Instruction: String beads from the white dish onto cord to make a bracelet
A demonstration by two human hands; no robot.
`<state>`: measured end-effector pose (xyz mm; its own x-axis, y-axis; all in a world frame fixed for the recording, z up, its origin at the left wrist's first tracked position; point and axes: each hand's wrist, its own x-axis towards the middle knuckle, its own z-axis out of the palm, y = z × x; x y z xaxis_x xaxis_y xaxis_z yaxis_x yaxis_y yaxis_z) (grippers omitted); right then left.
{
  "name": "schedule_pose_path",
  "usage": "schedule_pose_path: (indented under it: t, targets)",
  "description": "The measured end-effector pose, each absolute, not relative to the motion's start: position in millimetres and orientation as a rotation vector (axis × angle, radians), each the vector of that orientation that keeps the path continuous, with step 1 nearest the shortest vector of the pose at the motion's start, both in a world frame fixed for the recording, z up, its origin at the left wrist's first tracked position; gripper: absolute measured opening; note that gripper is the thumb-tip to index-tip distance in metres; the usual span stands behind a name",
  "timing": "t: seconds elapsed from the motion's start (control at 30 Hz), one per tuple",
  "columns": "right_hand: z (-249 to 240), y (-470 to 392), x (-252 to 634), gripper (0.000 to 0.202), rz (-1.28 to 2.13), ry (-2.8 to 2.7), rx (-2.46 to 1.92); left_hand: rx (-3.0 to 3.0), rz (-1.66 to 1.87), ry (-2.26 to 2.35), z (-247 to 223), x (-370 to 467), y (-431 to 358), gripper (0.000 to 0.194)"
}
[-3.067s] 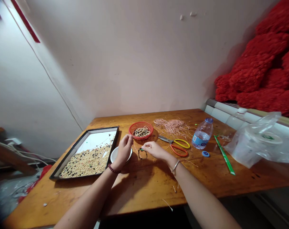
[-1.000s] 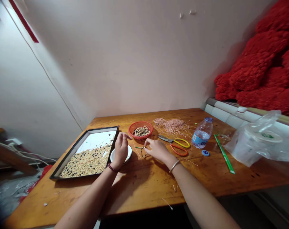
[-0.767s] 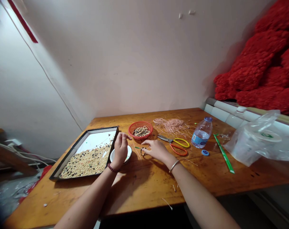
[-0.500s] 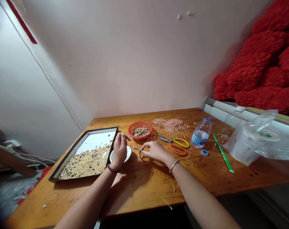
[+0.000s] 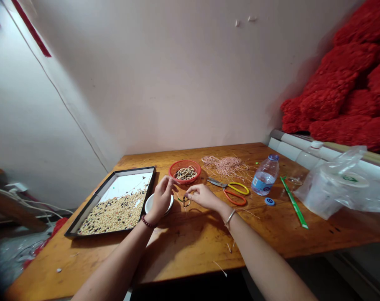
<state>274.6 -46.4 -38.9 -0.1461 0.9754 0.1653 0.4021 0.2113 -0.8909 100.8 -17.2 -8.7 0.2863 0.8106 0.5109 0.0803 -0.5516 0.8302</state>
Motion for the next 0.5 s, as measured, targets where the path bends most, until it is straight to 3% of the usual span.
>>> schedule_pose_path:
  t: [0.5]
  targets:
    - [-38,-44,277,0.039,0.923,-1.582,-1.258,2.237,1.007,1.015,-20,100,-15,0.029]
